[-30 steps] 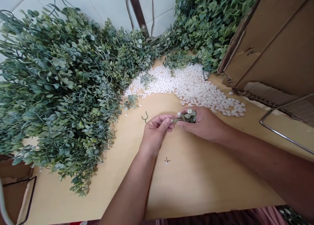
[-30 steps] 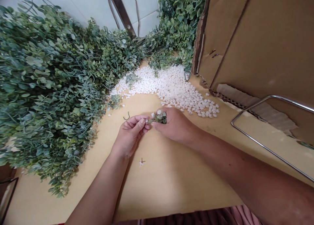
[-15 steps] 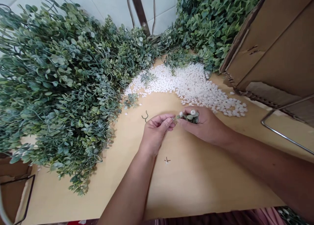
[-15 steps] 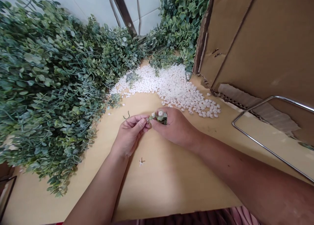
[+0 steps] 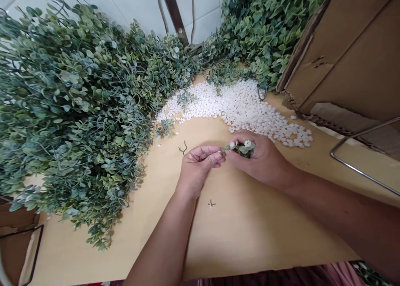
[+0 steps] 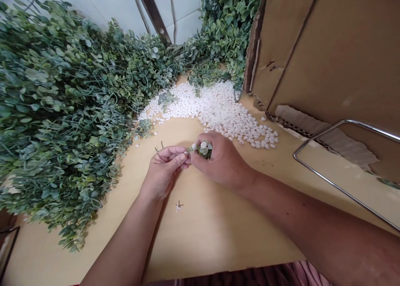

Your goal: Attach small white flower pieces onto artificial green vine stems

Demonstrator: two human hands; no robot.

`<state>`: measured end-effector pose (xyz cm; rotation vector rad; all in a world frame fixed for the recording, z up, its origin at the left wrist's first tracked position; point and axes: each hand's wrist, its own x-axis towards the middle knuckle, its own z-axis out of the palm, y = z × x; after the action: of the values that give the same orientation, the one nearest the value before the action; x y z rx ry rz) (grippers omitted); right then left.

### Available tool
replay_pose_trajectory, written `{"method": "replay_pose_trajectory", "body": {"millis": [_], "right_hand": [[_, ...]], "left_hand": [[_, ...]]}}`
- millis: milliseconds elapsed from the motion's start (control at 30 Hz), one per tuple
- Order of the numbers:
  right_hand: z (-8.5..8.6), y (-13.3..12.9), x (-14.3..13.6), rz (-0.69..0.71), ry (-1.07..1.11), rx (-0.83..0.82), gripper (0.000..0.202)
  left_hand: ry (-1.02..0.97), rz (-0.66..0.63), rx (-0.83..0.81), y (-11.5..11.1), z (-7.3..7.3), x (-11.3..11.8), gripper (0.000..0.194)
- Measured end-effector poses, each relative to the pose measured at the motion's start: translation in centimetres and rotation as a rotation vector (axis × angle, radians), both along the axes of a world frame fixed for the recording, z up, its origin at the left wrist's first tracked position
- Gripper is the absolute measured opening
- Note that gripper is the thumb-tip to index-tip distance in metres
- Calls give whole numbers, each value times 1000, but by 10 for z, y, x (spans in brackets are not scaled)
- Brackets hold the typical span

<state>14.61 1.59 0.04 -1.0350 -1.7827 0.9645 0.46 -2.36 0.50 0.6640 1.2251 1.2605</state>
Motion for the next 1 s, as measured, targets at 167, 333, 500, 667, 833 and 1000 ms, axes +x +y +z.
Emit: {"method": "replay_pose_trajectory", "body": {"millis": [167, 333, 500, 667, 833, 1000], "right_hand": [[0, 0, 0, -10, 0, 7, 7], [0, -1, 1, -30, -15, -3, 8], [1, -2, 0, -5, -21, 0, 8], [0, -2, -2, 8, 1, 2, 10], [0, -2, -3, 2, 26, -30, 9], [-3, -4, -4, -10, 37, -38, 13]], "left_hand": [[-12, -4, -4, 0, 0, -1, 21], [-5, -26, -23, 0, 0, -2, 23], [5, -19, -6, 0, 0, 1, 20], [11, -10, -5, 1, 0, 2, 20], [53, 11, -26, 1, -1, 2, 21], [48, 29, -28, 1, -1, 3, 22]]}}
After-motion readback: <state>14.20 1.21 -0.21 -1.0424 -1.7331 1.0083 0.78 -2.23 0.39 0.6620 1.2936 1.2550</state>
